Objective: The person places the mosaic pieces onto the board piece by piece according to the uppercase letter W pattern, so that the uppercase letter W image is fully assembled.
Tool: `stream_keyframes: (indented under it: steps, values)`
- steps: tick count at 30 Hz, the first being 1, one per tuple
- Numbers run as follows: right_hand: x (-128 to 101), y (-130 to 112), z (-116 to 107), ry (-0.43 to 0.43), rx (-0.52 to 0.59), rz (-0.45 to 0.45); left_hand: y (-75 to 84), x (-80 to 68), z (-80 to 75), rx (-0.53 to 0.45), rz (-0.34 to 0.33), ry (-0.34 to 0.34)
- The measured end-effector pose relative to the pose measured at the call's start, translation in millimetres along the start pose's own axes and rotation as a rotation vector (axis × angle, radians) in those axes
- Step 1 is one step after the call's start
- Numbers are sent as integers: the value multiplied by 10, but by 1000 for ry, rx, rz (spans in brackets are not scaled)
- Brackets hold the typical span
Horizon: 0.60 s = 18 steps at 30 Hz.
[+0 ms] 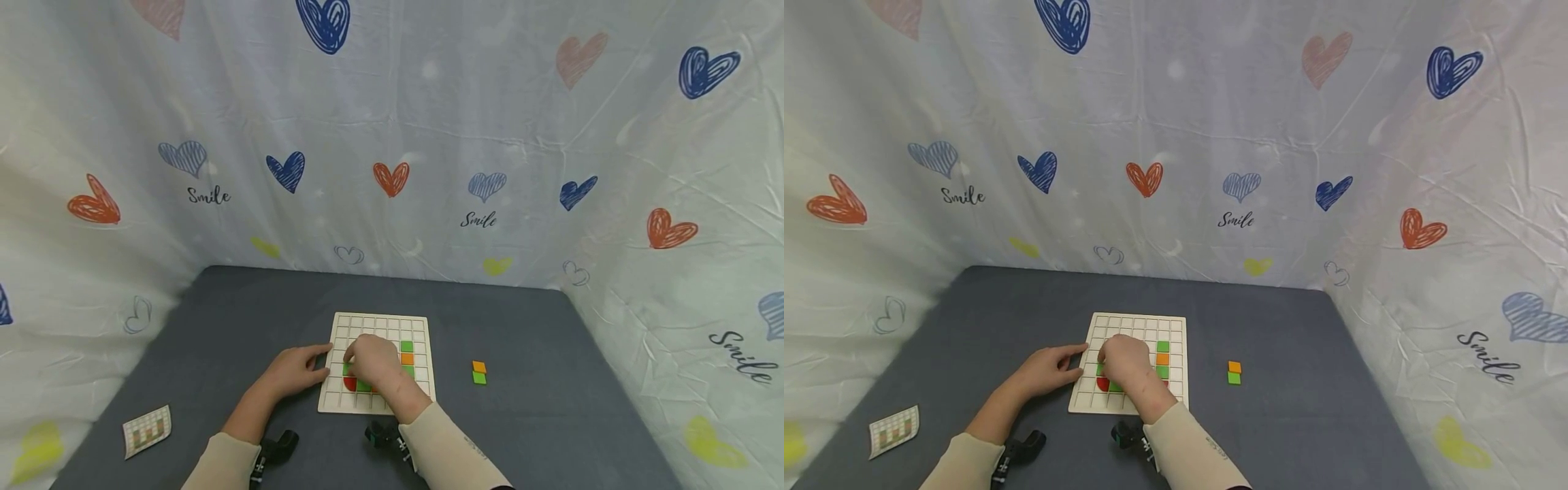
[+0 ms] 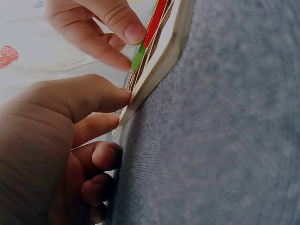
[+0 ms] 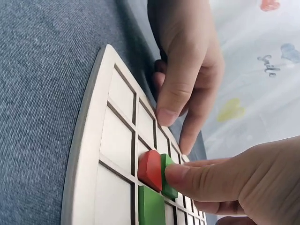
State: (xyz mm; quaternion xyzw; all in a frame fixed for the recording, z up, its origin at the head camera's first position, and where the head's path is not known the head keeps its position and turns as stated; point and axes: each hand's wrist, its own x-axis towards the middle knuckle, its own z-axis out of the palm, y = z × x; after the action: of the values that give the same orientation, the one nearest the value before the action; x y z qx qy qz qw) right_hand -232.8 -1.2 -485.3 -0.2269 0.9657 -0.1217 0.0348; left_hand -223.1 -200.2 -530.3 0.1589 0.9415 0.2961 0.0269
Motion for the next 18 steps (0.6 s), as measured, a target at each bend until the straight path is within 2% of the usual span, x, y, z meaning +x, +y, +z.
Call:
stream_keyframes:
  steps: [6,10,15,18]
  values:
    - [-7,5,-14,-17,-19,23,27,-5,-22,3,1,-9]
    - [-11,24,-25,-20,-15,6,27,-2,-21,-1,0,-5]
    - [-89,115,-56,-16,76,-23,17,1,-12,9,-1,-7]
    - [-182,201,-118,-1,148,-1,18,-1,-11,11,-8,-8]
